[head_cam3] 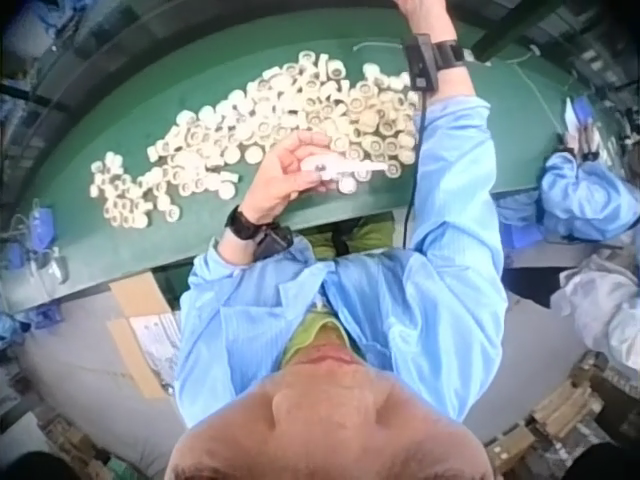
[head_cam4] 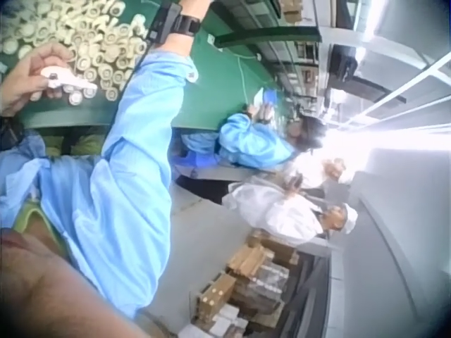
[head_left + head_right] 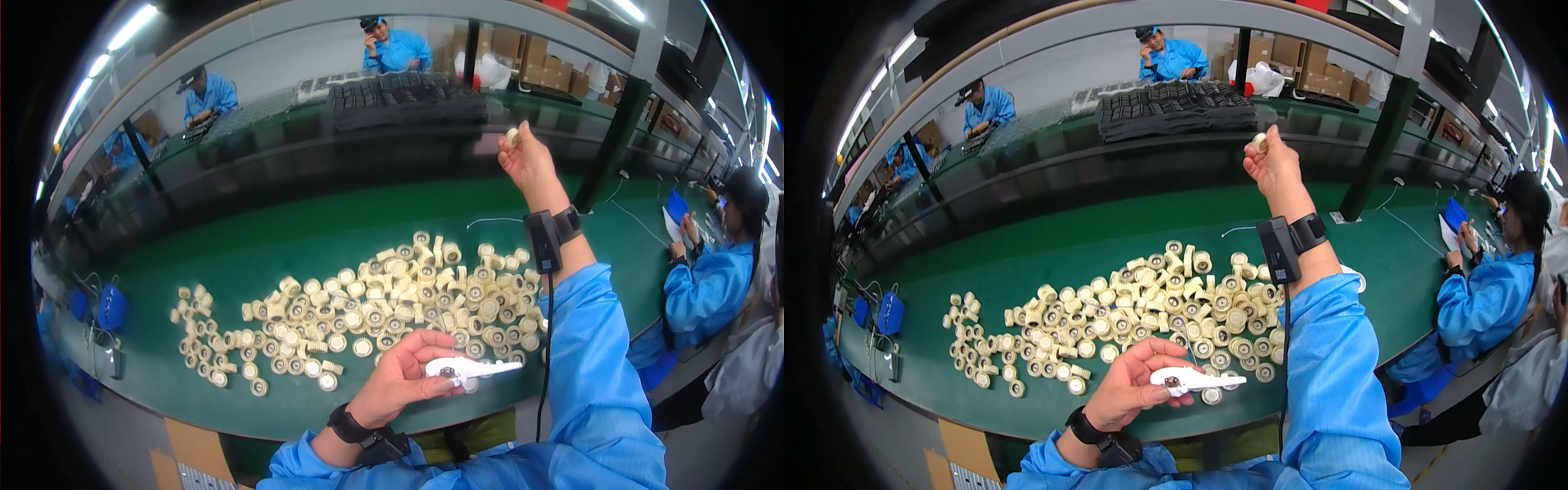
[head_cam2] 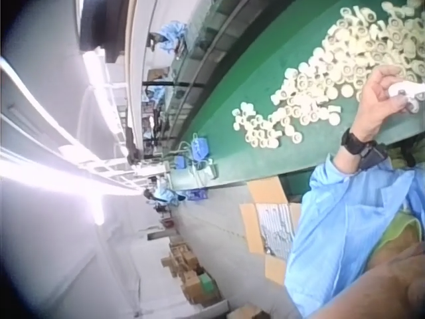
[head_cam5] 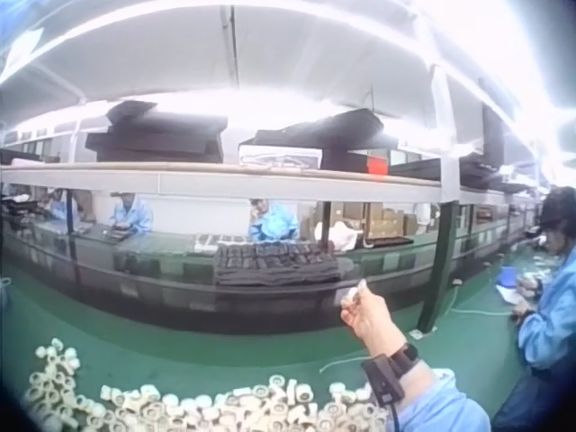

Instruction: Assembling plastic gears into white housings on an assembly line.

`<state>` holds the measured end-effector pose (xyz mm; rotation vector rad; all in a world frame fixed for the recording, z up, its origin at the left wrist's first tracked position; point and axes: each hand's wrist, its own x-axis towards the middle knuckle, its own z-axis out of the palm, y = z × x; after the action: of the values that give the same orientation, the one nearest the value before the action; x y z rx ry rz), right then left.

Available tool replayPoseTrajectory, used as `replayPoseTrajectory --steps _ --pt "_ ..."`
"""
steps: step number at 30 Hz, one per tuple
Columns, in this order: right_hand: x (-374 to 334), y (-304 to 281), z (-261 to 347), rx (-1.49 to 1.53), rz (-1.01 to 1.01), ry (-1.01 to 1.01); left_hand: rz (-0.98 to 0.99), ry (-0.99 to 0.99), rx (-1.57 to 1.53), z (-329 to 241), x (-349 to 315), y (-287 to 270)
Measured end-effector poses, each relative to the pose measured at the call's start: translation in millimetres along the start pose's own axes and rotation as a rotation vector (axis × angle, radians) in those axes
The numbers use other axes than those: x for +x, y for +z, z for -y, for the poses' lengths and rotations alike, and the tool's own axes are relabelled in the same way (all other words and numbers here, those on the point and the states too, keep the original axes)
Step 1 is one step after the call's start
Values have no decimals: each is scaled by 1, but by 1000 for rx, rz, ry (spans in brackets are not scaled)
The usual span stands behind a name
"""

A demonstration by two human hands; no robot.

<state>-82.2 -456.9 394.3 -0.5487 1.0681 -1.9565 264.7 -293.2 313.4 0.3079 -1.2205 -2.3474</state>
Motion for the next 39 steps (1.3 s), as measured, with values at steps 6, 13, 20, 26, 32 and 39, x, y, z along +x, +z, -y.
replayPoseTrajectory --steps 6,13,20,26,32,39 --pt "-3 5 22 -237 1 -98 -10 45 23 4 -5 2" --pt "-1 -19 48 -712 -3 18 -43 59 35 6 -17 22" --pt "-169 -34 68 -668 529 -119 -126 109 72 14 -11 28" --pt "-296 -88 12 -428 590 112 -65 112 81 29 2 36" --pt "-326 -100 -12 -329 589 157 -23 190 120 34 2 40" --pt "-324 -96 -22 -464 642 -63 -38 221 360 44 -6 34"
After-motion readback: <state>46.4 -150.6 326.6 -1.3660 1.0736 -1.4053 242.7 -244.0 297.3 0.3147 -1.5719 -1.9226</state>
